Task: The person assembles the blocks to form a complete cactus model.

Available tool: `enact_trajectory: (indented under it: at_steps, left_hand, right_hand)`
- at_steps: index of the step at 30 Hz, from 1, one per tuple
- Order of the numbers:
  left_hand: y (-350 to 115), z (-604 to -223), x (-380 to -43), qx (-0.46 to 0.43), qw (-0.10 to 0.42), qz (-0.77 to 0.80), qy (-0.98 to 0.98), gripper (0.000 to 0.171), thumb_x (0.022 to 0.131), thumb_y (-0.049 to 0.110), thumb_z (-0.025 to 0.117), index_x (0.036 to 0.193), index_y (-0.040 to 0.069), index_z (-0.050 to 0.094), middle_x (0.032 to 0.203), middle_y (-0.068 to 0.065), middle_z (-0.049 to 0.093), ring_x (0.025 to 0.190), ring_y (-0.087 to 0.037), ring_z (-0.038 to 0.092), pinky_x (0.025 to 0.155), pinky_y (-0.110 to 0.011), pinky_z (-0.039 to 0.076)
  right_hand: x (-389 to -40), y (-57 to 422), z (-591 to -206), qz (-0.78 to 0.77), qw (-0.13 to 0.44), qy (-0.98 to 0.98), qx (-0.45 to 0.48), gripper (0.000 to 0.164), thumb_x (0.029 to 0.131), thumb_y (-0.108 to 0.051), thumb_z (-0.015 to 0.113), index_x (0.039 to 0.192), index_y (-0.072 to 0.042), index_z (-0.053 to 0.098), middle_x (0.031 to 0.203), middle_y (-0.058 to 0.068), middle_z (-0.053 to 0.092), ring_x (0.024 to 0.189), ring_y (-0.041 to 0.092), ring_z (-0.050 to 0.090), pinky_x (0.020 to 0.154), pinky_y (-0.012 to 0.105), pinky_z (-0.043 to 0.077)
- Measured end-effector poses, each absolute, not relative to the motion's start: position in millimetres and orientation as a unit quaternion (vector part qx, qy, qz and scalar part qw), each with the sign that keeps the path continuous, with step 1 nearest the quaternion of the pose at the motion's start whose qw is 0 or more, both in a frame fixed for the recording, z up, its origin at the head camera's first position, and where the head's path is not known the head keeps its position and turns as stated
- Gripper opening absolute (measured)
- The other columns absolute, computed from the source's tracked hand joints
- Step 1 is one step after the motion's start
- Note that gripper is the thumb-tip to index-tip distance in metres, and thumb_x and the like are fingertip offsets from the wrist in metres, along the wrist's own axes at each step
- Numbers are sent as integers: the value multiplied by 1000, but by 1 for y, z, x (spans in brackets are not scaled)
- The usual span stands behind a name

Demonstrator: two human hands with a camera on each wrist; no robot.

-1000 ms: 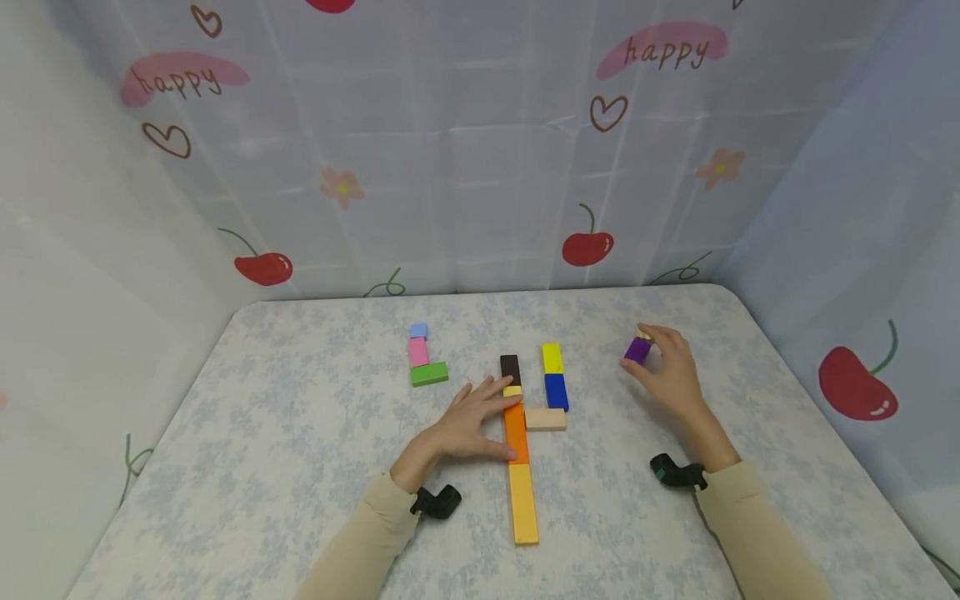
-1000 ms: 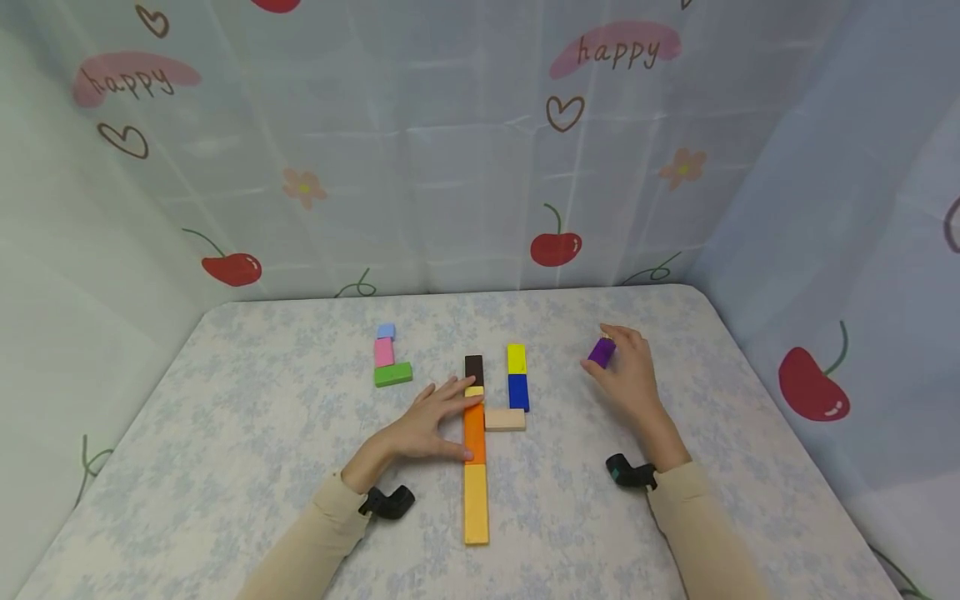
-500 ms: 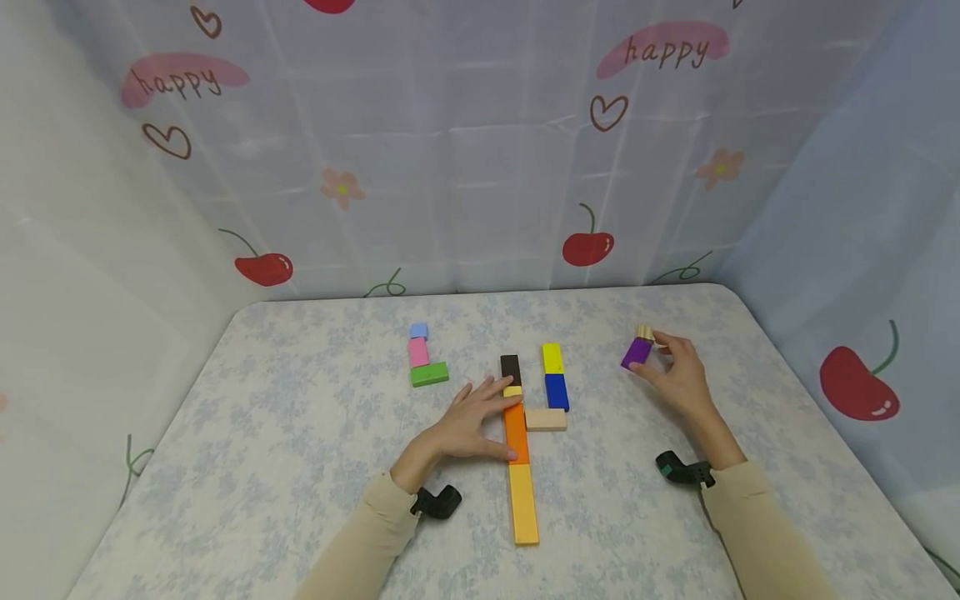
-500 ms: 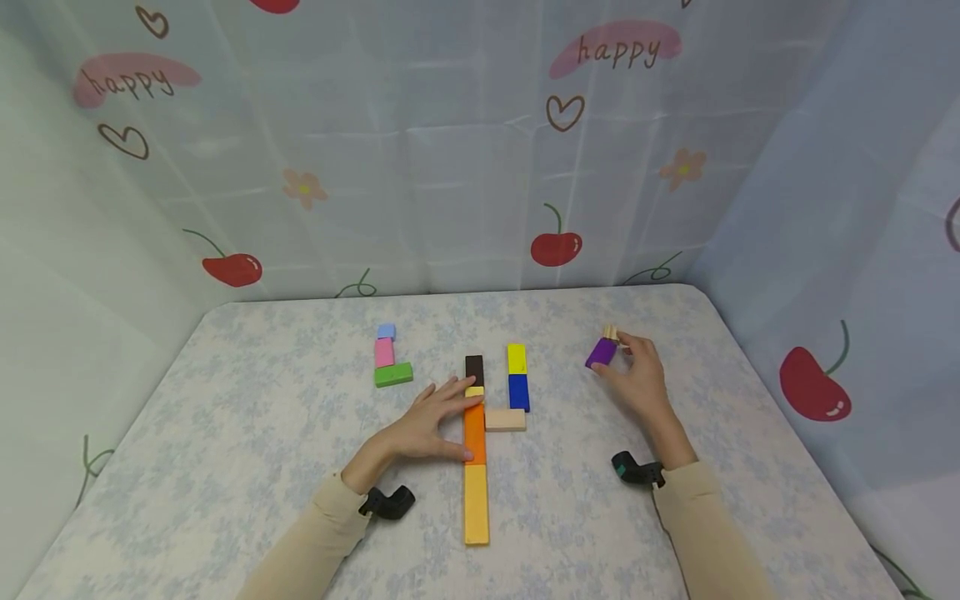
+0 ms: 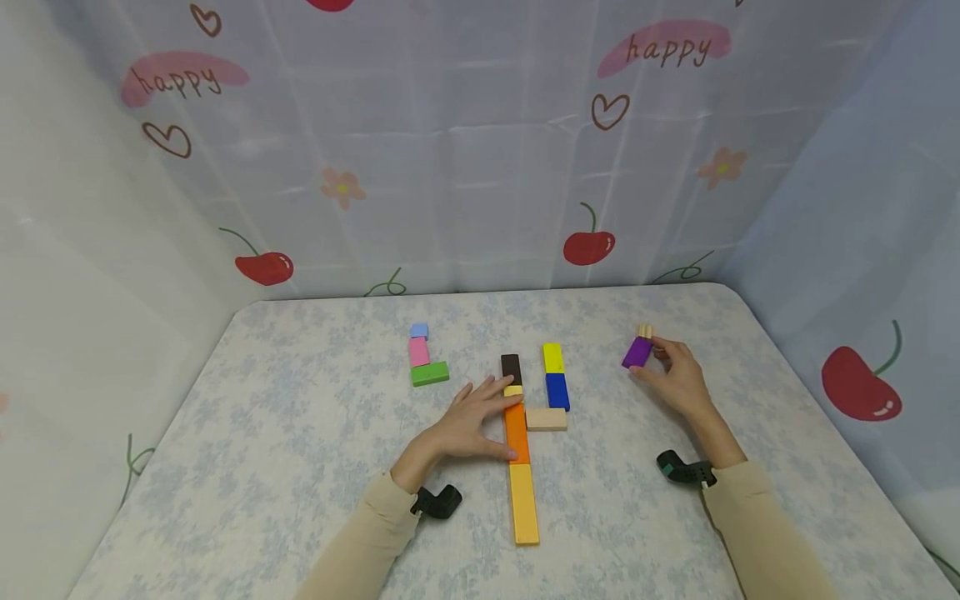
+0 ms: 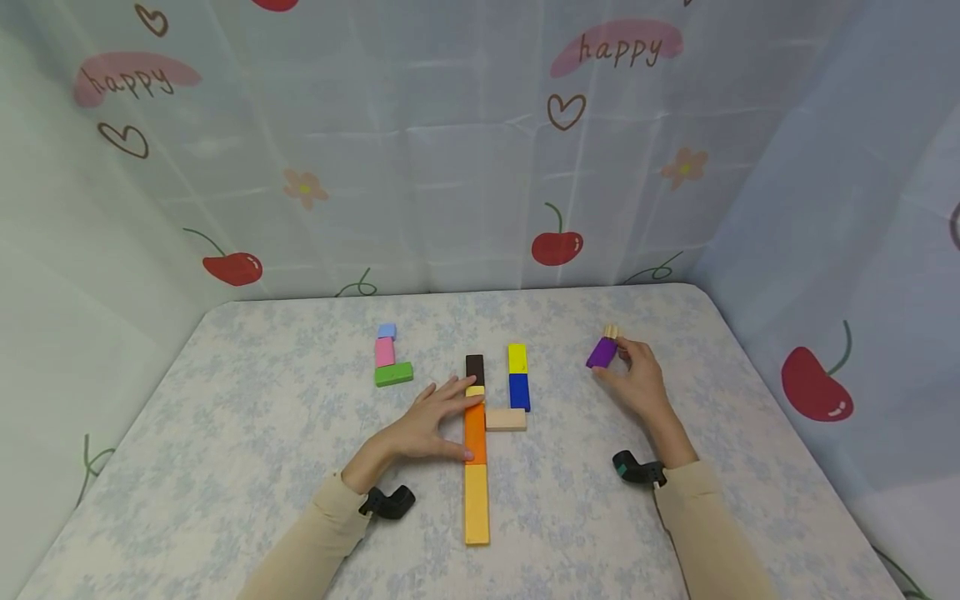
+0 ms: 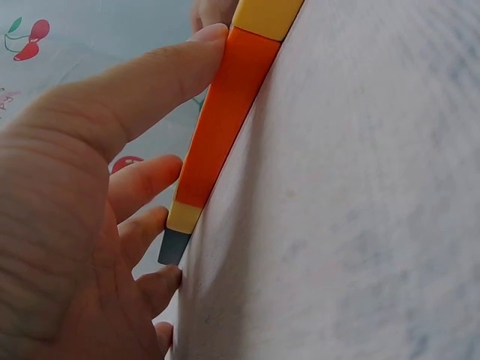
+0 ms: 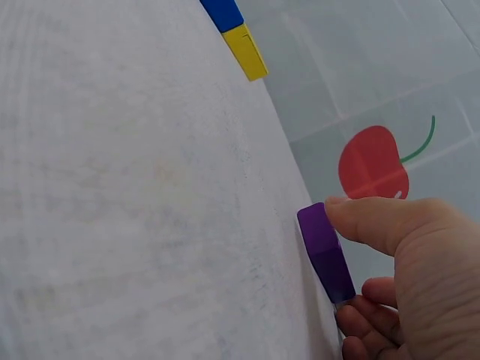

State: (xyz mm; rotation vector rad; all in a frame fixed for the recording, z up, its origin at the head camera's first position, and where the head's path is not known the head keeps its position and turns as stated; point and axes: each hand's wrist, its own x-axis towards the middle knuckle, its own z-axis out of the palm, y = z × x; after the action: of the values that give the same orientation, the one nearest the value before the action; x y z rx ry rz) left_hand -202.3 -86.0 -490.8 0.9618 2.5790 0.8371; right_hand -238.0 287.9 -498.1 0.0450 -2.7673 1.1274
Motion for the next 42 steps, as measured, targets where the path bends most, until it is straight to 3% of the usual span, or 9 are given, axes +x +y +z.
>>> enact_trajectory:
  at_steps: [11,26,42]
  left_hand:
    - [-86,-491,-202,330,132,288,889,85,77,50,78,149,22,43,165,1,17,153,-27,7,121,-57,-1]
    - [-86,-491,-201,329,128,292,889,85,77,49,79,149,21,44,165,-1,17,153,-28,7,121,-56,0]
    - [-86,-493,-202,331,126,299,886,85,77,49,79,149,21,44,165,0,17,153,-27,7,121,-57,0]
  right_hand:
    - [-238,287,-496,371,66,-926,16,70,91,-18,70,143,13,36,135,33,42,123,48,44,103,59,38]
    - [-238,289,-499,369,96,-924,23,65,89,-15,72,140,13,43,128,33,48,117,47,48,99,59,42]
    - [-238,288,-496,396,101,-912,9,64,86,-16,75,136,11,47,122,28,53,109,41,54,91,47,44]
